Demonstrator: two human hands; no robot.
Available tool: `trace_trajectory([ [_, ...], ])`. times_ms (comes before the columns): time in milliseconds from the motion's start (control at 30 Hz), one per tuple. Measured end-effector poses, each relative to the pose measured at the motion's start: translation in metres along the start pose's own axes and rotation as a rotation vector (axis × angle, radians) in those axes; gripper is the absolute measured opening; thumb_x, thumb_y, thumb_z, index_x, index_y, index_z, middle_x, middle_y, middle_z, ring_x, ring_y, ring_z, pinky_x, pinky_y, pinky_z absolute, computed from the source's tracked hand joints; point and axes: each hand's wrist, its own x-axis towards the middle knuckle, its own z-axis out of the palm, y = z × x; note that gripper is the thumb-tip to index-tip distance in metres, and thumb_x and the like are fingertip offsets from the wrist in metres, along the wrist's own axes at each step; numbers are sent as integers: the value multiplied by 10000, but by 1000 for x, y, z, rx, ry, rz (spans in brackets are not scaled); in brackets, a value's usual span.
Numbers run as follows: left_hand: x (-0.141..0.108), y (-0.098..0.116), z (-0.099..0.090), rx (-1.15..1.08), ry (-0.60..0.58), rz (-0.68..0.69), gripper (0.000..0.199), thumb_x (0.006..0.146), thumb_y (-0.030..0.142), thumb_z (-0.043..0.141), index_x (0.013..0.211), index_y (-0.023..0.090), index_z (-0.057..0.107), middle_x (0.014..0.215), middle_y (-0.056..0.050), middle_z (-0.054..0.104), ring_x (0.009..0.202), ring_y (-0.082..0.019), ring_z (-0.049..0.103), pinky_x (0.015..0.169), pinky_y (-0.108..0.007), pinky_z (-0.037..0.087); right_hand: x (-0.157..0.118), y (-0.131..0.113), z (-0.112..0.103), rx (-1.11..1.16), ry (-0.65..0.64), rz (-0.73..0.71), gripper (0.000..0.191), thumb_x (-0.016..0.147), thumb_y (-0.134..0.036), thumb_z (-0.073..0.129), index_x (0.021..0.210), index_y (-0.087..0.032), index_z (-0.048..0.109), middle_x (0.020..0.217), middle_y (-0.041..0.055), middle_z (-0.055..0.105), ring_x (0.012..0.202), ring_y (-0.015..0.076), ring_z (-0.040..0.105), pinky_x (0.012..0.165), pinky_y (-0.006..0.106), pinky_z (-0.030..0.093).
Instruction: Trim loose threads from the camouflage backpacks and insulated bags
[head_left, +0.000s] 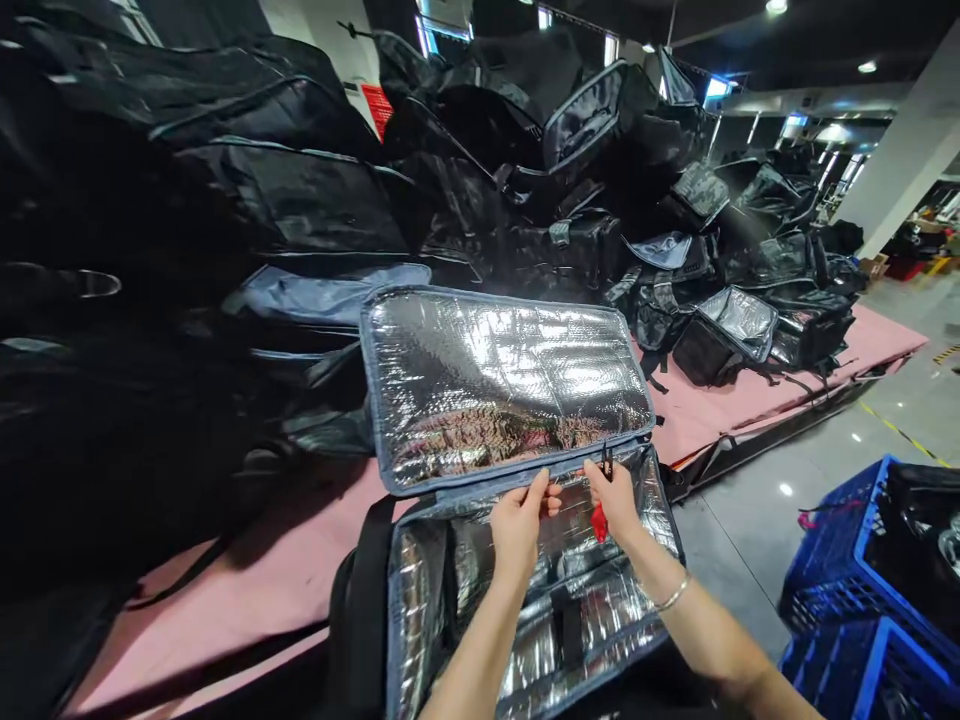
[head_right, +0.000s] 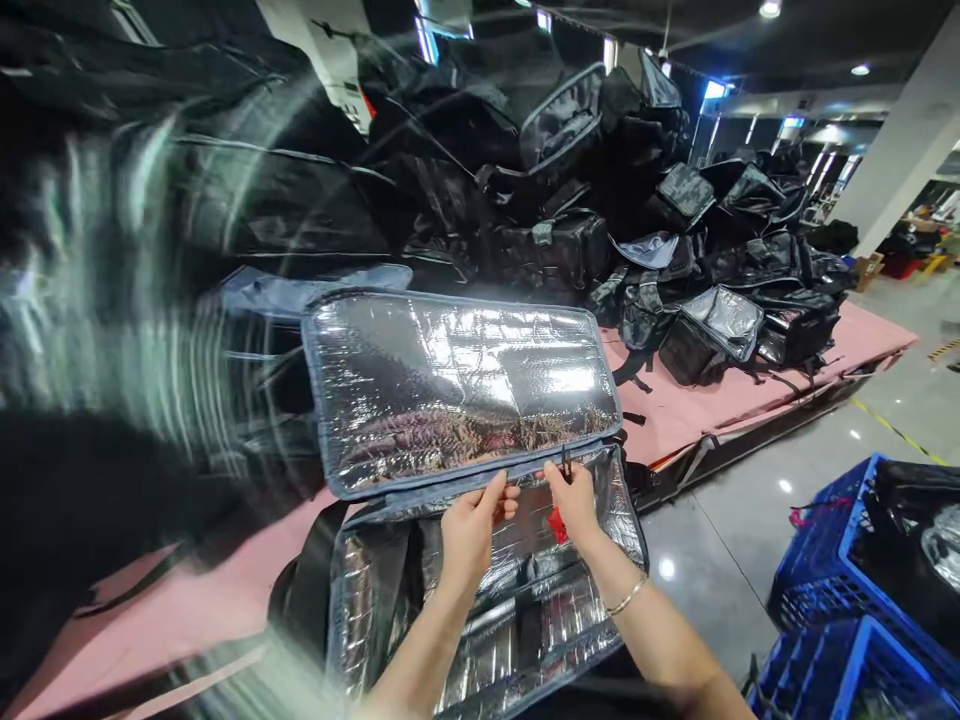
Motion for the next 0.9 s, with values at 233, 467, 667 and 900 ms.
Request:
trace_trajectory([
  [233, -24, -18, -7, 44, 68, 95, 380, 625, 448, 713, 662, 82, 618, 631, -58, 627, 484, -94, 510, 488, -225, 437, -56, -20, -34, -404, -44, -239, 280, 866, -377, 465, 1052, -171, 504, 926, 30, 589, 825, 142, 539, 754, 244, 394],
  [467, -30, -13, -8, 93, 64, 111, 364, 650, 447, 691, 651, 90, 619, 630, -50, 623, 490, -93, 508, 507, -229, 448, -72, -40, -37, -799, -29, -385, 228, 865, -381, 494, 950, -185, 575, 766, 12, 621, 676, 144, 566, 653, 234, 389],
  [667, -32, -13, -7, 110, 76, 124, 370, 652, 456, 686, 637, 92, 619, 614, -51, 617, 484, -93, 502, 505, -228, 442, -67, -48, -33, -974, -15, -414, 223, 848, -378, 524, 948, -194, 600, 737, 17, 642, 642, 156, 586, 605, 236, 375],
  [900, -30, -17, -10, 110, 84, 110, 365, 653, 452, 694, 632, 96, 617, 621, -46, 619, 486, -87, 503, 509, -218, 439, -65, -52, -36, -962, -25, -437, 213, 854, -371, 518, 942, -193, 594, 782, 17, 654, 680, 163, 602, 610, 237, 380],
])
